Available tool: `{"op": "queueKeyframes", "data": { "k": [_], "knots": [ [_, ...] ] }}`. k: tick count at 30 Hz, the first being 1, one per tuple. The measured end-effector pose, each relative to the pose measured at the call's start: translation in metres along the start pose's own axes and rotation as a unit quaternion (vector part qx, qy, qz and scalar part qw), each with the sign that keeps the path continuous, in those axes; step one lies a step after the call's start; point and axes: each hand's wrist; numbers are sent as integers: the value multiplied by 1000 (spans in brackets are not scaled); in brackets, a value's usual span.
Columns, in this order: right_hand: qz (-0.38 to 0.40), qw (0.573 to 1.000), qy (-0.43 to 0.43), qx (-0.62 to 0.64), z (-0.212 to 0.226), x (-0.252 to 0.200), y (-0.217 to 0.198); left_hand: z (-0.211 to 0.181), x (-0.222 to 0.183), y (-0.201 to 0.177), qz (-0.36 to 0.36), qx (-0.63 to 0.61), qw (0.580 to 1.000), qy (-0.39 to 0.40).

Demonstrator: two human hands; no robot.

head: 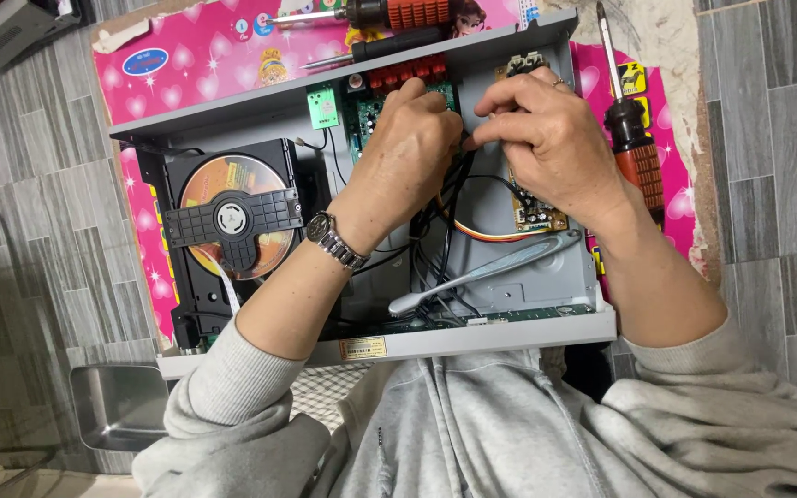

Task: Repairing an electronic device by connecting internal wiring and cleaning the circuit board with a brush

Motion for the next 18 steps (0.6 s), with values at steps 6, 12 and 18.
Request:
{"op": "queueKeyframes", "data": {
  "k": [6,12,18],
  "knots": [
    [4,1000,1,9,-1,1,-1,-6,7,6,54,38,998,-14],
    [-15,1000,0,10,0,-1,2,-1,9,11,60,91,994,18],
    [-6,999,33,22,7,3,-3,11,12,0,49,-18,997,57]
  ]
}}
Point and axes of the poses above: each hand's wrist, its own x-axis towards the middle knuckle, its own y-axis out of the palm, z = x × y, and after that the axes turned 9 degrees about -z, right-handed
